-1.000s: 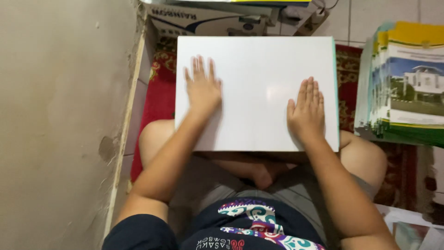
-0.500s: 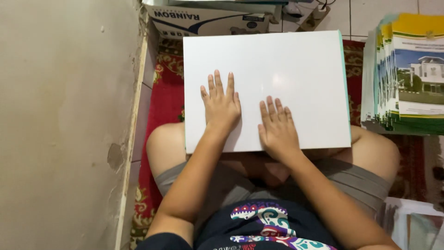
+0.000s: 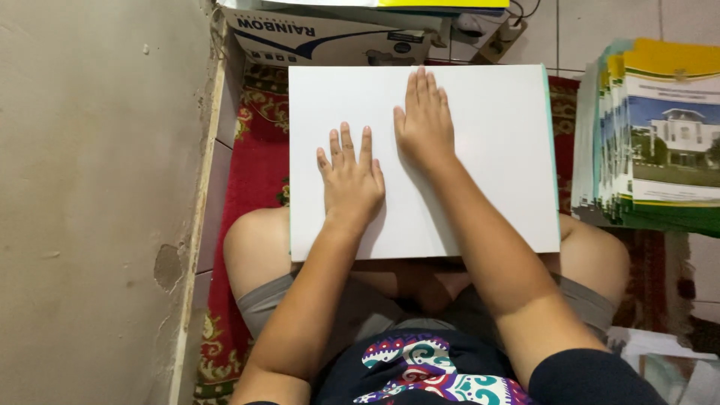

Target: Manually smoothing and stacking printed folders to ensure quality and flatness.

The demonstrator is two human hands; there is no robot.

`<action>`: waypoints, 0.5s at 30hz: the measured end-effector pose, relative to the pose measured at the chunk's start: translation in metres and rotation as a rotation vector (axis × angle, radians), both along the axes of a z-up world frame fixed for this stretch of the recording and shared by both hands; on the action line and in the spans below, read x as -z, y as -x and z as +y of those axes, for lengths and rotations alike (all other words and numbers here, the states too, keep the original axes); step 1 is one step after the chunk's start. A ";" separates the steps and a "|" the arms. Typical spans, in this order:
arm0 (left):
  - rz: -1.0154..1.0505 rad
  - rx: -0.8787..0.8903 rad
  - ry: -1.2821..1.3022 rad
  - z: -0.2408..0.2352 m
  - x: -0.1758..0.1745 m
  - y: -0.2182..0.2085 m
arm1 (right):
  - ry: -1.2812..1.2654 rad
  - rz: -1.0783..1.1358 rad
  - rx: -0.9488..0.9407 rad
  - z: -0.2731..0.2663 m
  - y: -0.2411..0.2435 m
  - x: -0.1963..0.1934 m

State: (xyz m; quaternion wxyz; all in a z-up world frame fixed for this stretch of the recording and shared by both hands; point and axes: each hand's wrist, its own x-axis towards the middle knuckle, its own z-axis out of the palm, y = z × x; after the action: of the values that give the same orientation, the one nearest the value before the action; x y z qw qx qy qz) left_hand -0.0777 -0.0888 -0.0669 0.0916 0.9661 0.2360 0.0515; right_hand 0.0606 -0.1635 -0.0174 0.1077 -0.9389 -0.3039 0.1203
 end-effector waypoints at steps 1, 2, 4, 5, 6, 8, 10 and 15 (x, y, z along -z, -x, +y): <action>-0.048 -0.002 -0.014 0.000 0.001 0.000 | -0.028 -0.028 -0.023 -0.010 0.010 0.005; -0.092 -0.005 -0.026 -0.001 0.002 0.003 | -0.054 -0.053 -0.046 -0.021 0.022 0.012; -0.108 -0.007 -0.049 -0.002 0.009 0.002 | -0.059 -0.118 -0.103 -0.052 0.052 0.041; -0.122 -0.011 -0.076 -0.001 0.013 0.002 | -0.069 -0.182 -0.161 -0.066 0.068 0.054; -0.123 -0.008 -0.075 -0.002 0.008 0.004 | -0.067 -0.183 -0.158 -0.080 0.087 0.057; -0.049 -0.005 -0.024 -0.002 0.000 0.005 | -0.098 -0.348 -0.271 -0.106 0.123 0.063; -0.037 0.006 -0.006 -0.003 -0.002 0.007 | -0.077 -0.295 -0.282 -0.112 0.124 0.065; -0.070 0.014 -0.052 0.000 0.014 0.002 | -0.035 -0.175 -0.249 -0.068 0.065 0.070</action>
State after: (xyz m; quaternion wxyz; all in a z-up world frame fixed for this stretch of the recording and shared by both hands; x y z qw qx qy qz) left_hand -0.0802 -0.0887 -0.0804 0.0750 0.9673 0.2247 0.0907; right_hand -0.0042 -0.2312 -0.0871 0.0813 -0.8990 -0.4280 0.0452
